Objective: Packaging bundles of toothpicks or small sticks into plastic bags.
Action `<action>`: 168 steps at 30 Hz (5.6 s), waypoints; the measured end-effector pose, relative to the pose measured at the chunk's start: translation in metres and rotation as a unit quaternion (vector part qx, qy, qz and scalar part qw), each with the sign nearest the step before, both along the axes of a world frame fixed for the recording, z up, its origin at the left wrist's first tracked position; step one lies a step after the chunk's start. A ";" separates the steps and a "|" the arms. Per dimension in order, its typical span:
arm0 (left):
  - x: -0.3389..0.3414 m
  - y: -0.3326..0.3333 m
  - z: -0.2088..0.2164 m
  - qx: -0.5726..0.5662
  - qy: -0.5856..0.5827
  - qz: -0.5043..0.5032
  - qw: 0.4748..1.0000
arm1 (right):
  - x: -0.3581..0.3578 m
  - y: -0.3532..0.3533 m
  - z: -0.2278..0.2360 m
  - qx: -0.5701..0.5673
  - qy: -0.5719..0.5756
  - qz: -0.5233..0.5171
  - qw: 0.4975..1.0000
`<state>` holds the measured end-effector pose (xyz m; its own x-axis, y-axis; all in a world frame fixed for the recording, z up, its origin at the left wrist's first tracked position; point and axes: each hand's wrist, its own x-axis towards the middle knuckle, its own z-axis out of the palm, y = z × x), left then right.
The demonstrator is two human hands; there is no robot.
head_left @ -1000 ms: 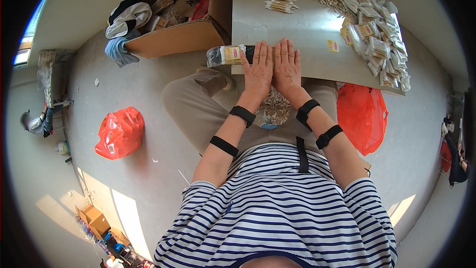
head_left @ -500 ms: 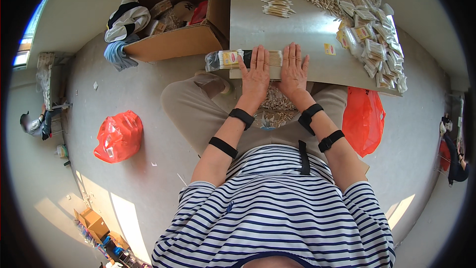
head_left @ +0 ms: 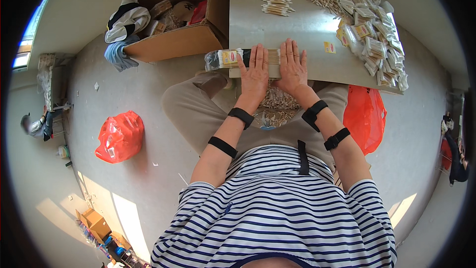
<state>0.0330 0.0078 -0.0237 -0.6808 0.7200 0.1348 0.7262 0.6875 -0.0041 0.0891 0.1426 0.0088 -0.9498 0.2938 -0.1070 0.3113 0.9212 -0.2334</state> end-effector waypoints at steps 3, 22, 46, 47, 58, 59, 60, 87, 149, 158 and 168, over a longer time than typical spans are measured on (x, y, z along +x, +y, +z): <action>0.001 0.004 0.005 0.065 -0.045 -0.013 0.997 | -0.005 -0.002 -0.018 0.031 0.028 0.028 0.999; -0.110 -0.055 0.001 0.208 -0.176 0.211 0.939 | -0.023 -0.044 -0.009 -0.010 0.054 0.054 0.997; -0.107 -0.049 -0.013 0.238 -0.134 0.239 0.932 | -0.046 -0.075 -0.017 -0.057 0.082 0.061 0.993; -0.108 -0.050 -0.012 0.238 -0.132 0.240 0.932 | -0.044 -0.073 -0.016 -0.057 0.083 0.062 0.993; -0.108 -0.049 -0.010 0.224 -0.124 0.229 0.939 | -0.034 -0.059 -0.013 0.001 0.028 -0.011 1.000; -0.109 -0.050 -0.011 0.223 -0.124 0.229 0.939 | -0.035 -0.060 -0.012 0.001 0.027 -0.011 1.000; -0.110 -0.051 -0.012 0.227 -0.126 0.231 0.938 | -0.036 -0.061 -0.012 -0.001 0.027 -0.009 1.000; -0.069 -0.075 -0.007 0.629 -0.494 0.397 0.452 | -0.049 -0.078 -0.013 -0.012 0.036 0.023 0.999; -0.073 -0.058 -0.010 0.707 -0.561 0.333 0.273 | -0.075 -0.107 -0.028 0.056 0.087 0.066 0.992; -0.084 -0.058 -0.019 0.746 -0.523 0.333 0.243 | -0.073 -0.103 -0.013 0.001 0.046 0.069 0.997; -0.080 -0.051 -0.017 0.745 -0.526 0.326 0.249 | -0.062 -0.112 -0.018 -0.007 0.044 0.059 0.997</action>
<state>-0.0471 -0.0430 -0.0411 -0.8106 0.0940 -0.5781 -0.4812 -0.6695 0.5659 0.0268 0.0303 -0.0094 -0.9836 0.1787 -0.0242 0.1786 0.9468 -0.2676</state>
